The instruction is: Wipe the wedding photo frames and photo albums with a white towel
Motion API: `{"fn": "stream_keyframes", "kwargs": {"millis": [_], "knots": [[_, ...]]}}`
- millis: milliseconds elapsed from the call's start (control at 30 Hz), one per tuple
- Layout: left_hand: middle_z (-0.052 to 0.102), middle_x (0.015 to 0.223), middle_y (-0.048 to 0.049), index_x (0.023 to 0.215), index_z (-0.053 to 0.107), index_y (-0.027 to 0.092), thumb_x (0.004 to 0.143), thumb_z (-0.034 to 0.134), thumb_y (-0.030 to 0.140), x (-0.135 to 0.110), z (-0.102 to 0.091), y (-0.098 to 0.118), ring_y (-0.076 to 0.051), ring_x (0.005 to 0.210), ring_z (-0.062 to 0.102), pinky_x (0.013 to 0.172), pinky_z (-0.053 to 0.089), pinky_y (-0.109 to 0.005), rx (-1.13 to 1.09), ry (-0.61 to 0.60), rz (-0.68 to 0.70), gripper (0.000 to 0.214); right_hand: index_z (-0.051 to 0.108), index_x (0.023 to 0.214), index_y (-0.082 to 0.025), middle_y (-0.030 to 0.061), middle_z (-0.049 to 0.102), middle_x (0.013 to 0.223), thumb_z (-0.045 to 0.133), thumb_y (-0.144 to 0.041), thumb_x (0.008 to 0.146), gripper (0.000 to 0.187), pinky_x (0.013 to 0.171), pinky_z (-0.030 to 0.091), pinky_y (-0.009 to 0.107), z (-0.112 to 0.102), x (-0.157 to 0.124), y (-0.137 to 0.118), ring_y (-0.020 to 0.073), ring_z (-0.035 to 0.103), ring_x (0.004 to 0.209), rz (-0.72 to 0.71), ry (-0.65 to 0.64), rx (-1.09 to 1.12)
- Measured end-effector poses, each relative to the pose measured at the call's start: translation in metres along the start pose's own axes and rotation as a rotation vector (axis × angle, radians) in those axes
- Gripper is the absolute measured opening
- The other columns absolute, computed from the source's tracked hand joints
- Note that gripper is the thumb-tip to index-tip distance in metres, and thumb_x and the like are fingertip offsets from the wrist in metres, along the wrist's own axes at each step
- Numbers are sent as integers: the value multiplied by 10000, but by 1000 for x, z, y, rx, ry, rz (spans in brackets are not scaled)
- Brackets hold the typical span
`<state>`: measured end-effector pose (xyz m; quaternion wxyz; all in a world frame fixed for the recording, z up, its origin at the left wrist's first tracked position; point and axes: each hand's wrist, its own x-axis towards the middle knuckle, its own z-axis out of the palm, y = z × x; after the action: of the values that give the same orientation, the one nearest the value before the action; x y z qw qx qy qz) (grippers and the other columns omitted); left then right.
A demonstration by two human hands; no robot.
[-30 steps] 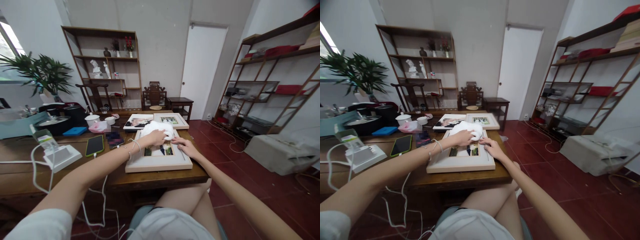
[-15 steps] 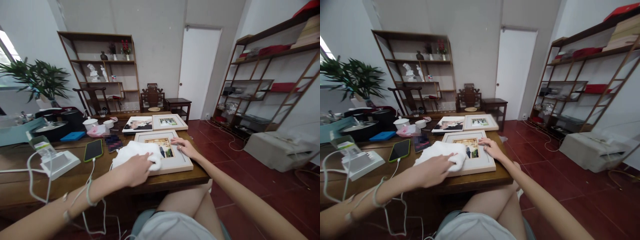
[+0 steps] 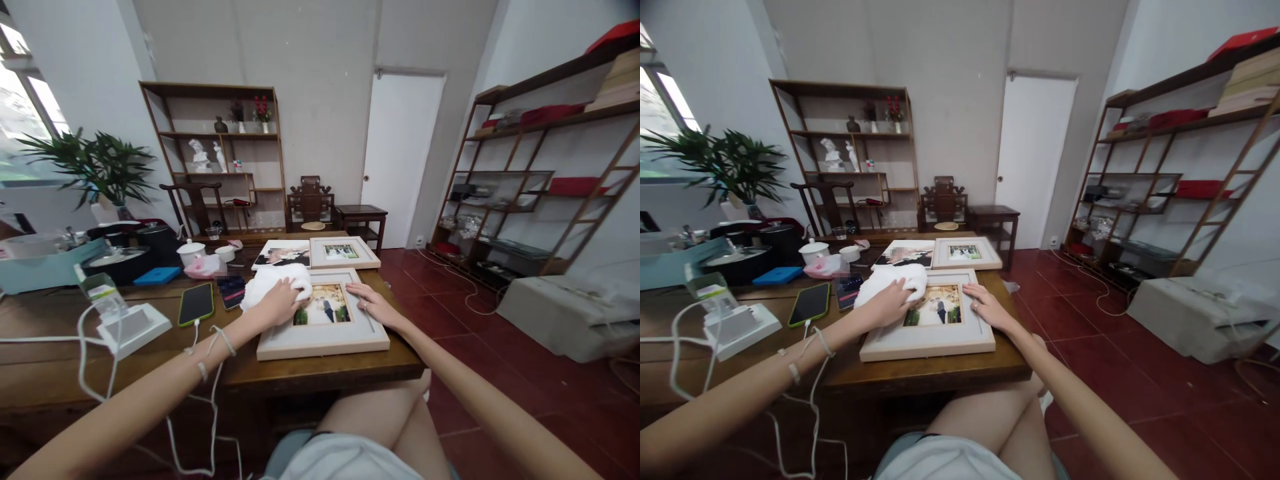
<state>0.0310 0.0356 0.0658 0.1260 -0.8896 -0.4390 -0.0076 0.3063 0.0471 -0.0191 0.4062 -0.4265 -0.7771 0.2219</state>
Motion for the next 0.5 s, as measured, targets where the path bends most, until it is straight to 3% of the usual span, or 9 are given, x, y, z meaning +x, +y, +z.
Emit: {"fn": "stream_keyframes", "kwargs": {"millis": [167, 267, 400, 500], "knots": [[632, 969, -177, 981, 636, 119, 899, 291, 257, -44, -33, 43, -292, 878, 577, 781, 435, -437, 27, -151, 173, 380, 612, 1149, -224, 44, 543, 1284, 426, -89, 648, 552, 1101, 231, 487, 1, 1, 4, 238, 380, 1278, -22, 18, -10], [640, 853, -165, 957, 631, 110, 919, 231, 279, -63, -51, 68, -268, 776, 590, 704, 459, -399, -35, -155, 218, 436, 609, 1153, -232, 41, 546, 1281, 429, -84, 648, 556, 1104, 225, 487, 0, 1, 4, 237, 378, 1278, -15, 6, -17], [614, 1037, -151, 1041, 580, 130, 915, 269, 268, -41, -47, 82, -285, 1008, 552, 850, 428, -420, -137, -106, 274, 363, 595, 1169, -234, 47, 537, 1290, 438, -95, 669, 542, 1103, 220, 488, -1, 1, 4, 235, 371, 1282, -24, -16, -18], [483, 1275, -174, 1136, 511, 111, 844, 380, 183, -5, -32, 85, -314, 1249, 369, 989, 330, -458, -223, -156, 243, 329, 597, 1163, -225, 61, 523, 1301, 448, -137, 715, 481, 1101, 212, 492, -1, 1, 5, 242, 362, 1286, -34, -26, -12]]}}
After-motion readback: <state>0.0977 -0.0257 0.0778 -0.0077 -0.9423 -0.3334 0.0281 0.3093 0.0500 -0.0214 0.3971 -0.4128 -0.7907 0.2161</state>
